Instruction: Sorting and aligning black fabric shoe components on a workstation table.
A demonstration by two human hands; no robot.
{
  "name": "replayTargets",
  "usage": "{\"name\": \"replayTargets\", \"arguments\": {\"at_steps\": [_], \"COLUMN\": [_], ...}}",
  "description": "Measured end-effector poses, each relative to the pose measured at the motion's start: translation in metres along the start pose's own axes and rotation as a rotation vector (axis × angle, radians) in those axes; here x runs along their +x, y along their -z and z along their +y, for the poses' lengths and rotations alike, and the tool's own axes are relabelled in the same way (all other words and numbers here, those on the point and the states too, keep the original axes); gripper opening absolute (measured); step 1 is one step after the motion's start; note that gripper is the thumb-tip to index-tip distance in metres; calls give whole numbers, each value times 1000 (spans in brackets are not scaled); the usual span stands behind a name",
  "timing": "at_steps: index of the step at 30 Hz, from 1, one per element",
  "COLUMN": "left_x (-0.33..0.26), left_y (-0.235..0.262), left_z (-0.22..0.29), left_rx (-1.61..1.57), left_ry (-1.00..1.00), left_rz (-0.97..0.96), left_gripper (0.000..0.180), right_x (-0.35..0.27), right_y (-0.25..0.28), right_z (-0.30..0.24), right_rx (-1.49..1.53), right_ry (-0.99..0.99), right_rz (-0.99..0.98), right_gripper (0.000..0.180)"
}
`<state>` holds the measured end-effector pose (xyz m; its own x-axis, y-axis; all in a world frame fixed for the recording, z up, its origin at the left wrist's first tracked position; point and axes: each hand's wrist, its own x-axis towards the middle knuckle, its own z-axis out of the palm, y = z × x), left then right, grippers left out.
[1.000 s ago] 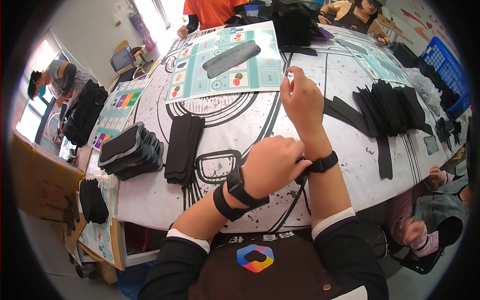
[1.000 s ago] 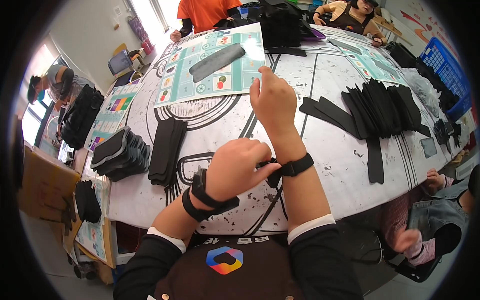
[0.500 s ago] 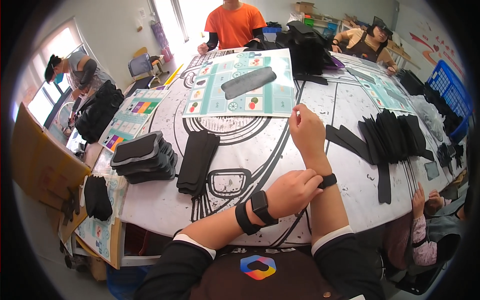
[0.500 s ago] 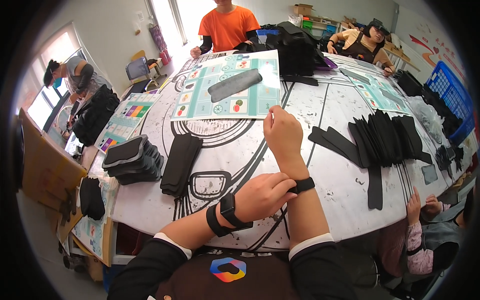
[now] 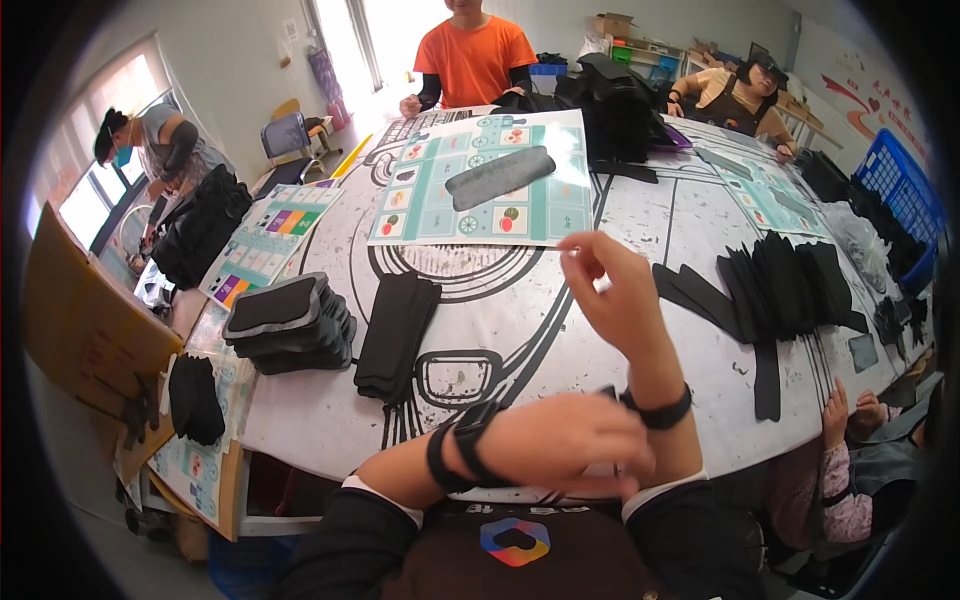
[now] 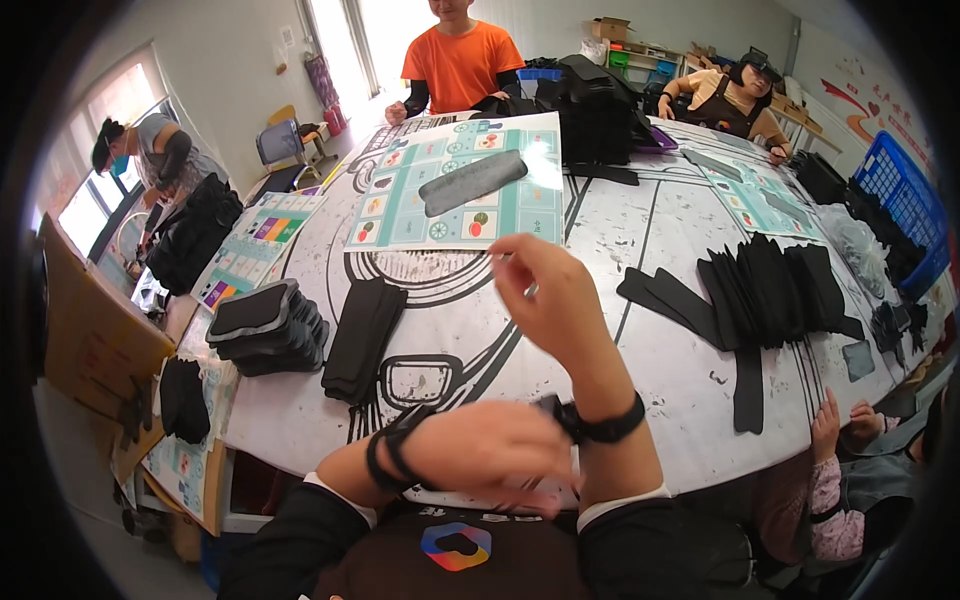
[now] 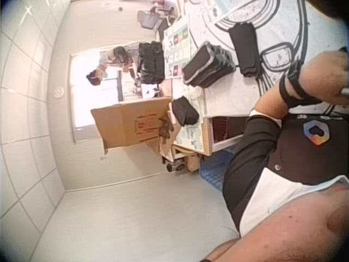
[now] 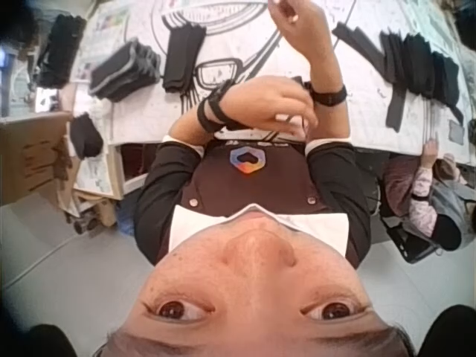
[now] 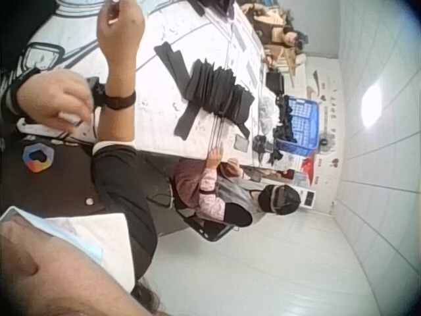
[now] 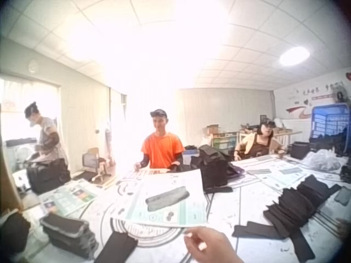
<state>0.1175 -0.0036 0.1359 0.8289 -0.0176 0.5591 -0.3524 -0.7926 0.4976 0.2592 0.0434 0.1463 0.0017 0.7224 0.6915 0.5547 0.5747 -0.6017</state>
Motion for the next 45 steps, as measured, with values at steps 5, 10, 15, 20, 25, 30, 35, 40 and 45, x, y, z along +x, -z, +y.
{"name": "replayTargets", "arguments": {"at_steps": [5,10,15,20,25,30,35,40,45], "left_x": [-12,-45,-55,-60,-65,-65,-75,-60,-56], "left_y": [37,16,27,33,31,40,50,44,38], "left_z": [64,100,141,162,171,164,146,89,93], "left_rx": [-645,-630,-659,-614,-641,-490,-728,-668,-666], "left_ry": [-558,-596,-635,-688,-735,-792,-586,-386,-571], "left_rz": [-450,-196,-269,-143,45,299,-28,-255,-201], "left_gripper": [26,37,29,31,23,16,18,20,22], "right_x": [-28,-86,-111,-112,-104,-95,-95,-89,-101], "right_y": [57,67,70,77,92,97,79,52,58], "right_z": [-65,-114,-138,-151,-159,-156,-142,-99,-111], "right_rx": [997,945,1117,1133,1114,1275,1326,1135,1214], "right_ry": [593,978,968,998,951,679,626,626,717], "right_rz": [-657,-1135,-1034,-910,-858,-679,-906,-1018,-884], "right_gripper": [7,33,27,21,15,21,25,22,21]}}
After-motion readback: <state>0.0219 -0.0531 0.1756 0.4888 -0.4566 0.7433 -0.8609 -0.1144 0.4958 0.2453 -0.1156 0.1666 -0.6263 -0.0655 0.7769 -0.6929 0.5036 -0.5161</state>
